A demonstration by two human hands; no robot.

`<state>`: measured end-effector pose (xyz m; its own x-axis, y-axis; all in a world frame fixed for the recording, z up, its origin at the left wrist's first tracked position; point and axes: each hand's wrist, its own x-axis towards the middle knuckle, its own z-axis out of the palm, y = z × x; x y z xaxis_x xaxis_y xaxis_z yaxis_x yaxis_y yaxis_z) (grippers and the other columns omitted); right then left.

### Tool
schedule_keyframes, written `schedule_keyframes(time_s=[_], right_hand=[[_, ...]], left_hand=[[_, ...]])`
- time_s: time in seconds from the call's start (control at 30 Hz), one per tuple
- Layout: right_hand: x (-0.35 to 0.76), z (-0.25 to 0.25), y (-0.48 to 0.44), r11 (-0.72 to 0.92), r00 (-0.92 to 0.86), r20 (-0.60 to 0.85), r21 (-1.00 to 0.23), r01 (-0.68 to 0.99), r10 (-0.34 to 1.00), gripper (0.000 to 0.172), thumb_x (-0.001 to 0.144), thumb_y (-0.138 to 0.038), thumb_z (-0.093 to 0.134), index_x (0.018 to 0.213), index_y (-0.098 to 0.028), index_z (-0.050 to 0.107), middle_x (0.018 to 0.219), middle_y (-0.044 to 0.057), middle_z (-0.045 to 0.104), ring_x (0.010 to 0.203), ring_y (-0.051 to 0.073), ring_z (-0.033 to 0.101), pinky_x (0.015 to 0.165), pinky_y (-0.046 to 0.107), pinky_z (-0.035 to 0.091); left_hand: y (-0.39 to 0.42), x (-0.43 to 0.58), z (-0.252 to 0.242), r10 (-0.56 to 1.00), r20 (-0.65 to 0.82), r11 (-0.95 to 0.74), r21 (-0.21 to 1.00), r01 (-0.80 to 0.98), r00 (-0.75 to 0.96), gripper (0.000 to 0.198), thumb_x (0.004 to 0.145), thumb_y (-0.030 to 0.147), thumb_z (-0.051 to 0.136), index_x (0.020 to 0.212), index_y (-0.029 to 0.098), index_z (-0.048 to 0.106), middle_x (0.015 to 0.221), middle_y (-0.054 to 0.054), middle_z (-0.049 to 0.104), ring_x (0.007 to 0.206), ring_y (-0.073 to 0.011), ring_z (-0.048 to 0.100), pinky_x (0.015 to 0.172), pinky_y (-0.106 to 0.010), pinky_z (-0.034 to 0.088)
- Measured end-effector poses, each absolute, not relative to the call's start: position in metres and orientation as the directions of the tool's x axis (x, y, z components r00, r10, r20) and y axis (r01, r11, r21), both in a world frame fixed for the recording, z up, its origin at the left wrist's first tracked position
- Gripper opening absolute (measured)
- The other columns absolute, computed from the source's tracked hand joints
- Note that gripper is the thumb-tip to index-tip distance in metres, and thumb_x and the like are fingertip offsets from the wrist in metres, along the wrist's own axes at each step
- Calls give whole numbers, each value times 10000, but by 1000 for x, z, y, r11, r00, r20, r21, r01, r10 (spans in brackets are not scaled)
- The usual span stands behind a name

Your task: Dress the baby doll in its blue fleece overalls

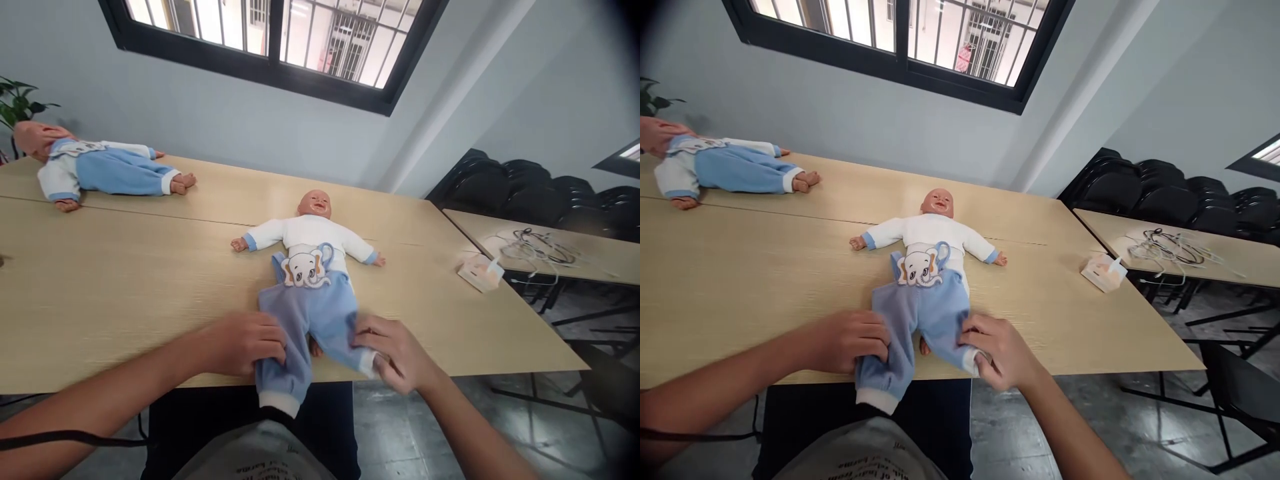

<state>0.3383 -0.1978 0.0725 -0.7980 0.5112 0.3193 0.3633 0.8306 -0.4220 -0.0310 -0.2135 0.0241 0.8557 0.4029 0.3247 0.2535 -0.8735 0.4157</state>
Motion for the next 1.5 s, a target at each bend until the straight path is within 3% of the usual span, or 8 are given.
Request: schedule_keyframes(time_s=[0.27,0.4,0.6,0.8,0.93,1.1,1.27,1.5], right_hand=[[257,109,-126,714,-685,233,-376,591,690,331,1053,-419,473,1213,-238,700,1205,115,673,1173,300,583,1017,476,462],[215,100,-87,755,-744,163,-264,600,648,405,923,-413,696,1279,-224,655,1328,135,605,1305,340,486,1090,509,412],[210,73,-67,806,-783,218,-281,521,582,106,941,-296,662,884,-221,614,1096,88,651,1129,274,555,1053,460,408],[220,60,-74,727,-679,309,-474,497,666,223,977,-375,613,839,-226,520,894,59,644,894,241,576,849,391,450],[232,60,-82,473,-566,202,-792,386,800,337,955,-510,630,823,-239,480,748,-3,543,677,172,501,628,310,414],[235,64,-88,107,-731,42,-993,42,681,518,833,-647,735,1059,-269,461,948,0,584,670,139,541,541,262,440],[222,72,-100,318,-764,-60,-887,336,642,619,802,-538,817,1290,-255,561,1164,54,645,896,207,612,731,322,534],[221,75,-96,285,-720,-14,-913,293,694,247,926,-421,702,1032,-203,749,954,16,741,859,207,651,827,344,517]], left_hand=[[-142,-53,49,421,-164,-159,955,251,892,517,836,509,795,1272,262,667,1156,-65,753,1030,-247,717,850,-341,570],[-96,-34,34,871,106,-293,896,334,479,511,894,573,696,1253,211,650,1224,-104,701,1092,-264,675,915,-383,543],[-84,-12,4,839,372,-527,742,416,398,466,961,541,611,1264,189,647,1188,-116,699,1119,-265,636,1030,-423,485],[-93,-15,0,702,395,-657,679,327,592,626,705,650,851,1121,195,740,1251,-137,682,1216,-326,568,1099,-454,444],[-102,-18,1,707,270,-542,801,255,653,381,834,520,789,1014,187,752,1057,-79,735,1022,-253,651,940,-365,505],[-114,-17,9,926,204,-312,887,341,318,217,922,385,640,944,173,681,822,6,657,734,-162,578,665,-268,433],[-115,-13,21,973,219,-229,948,221,67,355,946,529,615,942,175,636,885,-14,657,833,-187,599,745,-277,474],[-111,-39,33,728,-106,-70,971,227,677,576,798,650,749,1115,171,712,976,-31,714,850,-211,635,738,-291,490]])
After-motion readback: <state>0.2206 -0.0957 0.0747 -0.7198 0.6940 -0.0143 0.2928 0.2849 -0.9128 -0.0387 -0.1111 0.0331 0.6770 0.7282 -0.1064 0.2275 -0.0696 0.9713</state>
